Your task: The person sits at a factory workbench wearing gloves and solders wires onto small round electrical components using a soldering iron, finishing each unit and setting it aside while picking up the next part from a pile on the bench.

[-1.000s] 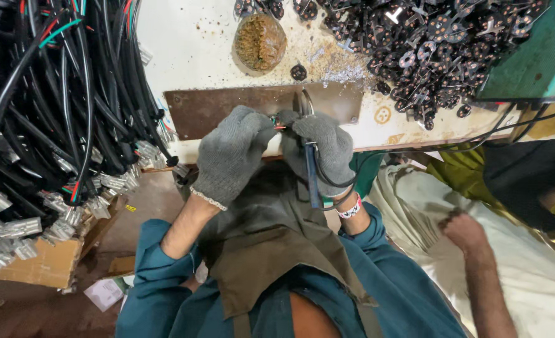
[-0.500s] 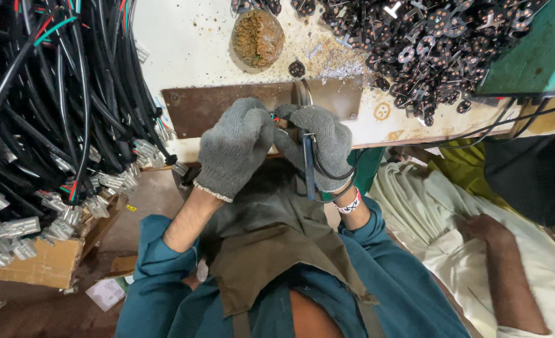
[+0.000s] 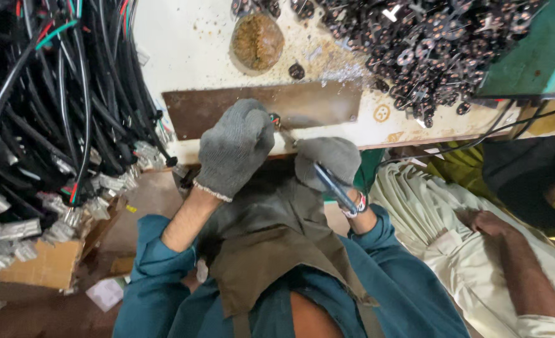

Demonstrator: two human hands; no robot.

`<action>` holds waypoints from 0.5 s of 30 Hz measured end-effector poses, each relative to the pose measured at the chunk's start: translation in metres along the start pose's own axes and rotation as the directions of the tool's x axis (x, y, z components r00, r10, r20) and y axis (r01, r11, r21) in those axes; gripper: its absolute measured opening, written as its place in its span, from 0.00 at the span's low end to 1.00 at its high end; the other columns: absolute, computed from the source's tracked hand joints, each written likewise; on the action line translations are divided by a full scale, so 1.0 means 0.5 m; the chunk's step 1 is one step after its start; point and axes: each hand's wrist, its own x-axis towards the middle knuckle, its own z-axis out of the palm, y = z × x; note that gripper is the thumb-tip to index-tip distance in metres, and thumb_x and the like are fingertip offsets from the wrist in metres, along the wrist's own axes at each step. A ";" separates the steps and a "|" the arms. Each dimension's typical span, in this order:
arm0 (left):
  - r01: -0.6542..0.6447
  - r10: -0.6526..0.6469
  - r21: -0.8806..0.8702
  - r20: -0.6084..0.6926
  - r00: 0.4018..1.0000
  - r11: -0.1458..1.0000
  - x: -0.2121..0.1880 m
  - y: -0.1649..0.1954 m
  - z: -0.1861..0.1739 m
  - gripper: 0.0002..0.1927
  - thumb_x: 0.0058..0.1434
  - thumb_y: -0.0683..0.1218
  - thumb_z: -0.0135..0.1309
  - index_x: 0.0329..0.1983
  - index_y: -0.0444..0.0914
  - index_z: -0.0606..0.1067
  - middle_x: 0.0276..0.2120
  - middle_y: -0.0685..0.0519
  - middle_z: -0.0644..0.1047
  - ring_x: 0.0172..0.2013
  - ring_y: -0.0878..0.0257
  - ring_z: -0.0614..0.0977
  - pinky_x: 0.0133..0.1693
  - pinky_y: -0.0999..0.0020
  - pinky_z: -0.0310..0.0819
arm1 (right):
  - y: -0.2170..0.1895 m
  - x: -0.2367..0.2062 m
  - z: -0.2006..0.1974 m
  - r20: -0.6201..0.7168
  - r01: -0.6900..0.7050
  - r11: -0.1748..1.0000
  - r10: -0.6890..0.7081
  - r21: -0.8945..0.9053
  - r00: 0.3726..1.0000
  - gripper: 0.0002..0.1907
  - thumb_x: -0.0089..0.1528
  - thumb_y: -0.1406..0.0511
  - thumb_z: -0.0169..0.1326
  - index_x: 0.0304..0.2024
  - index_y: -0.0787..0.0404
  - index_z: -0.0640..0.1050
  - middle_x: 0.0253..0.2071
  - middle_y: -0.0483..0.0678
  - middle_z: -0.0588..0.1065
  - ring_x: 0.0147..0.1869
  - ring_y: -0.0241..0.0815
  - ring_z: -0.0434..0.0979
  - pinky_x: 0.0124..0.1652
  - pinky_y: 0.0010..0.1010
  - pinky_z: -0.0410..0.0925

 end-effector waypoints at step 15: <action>0.035 -0.030 -0.129 0.039 0.999 0.991 0.016 -0.014 -0.007 0.09 0.59 0.41 0.61 0.38 0.41 0.72 0.41 0.51 0.77 0.41 0.52 0.81 0.37 0.59 0.76 | 0.030 0.024 -0.003 0.180 0.155 0.975 -0.183 0.160 0.967 0.15 0.53 0.67 0.67 0.42 0.59 0.80 0.33 0.47 0.79 0.36 0.51 0.82 0.35 0.38 0.72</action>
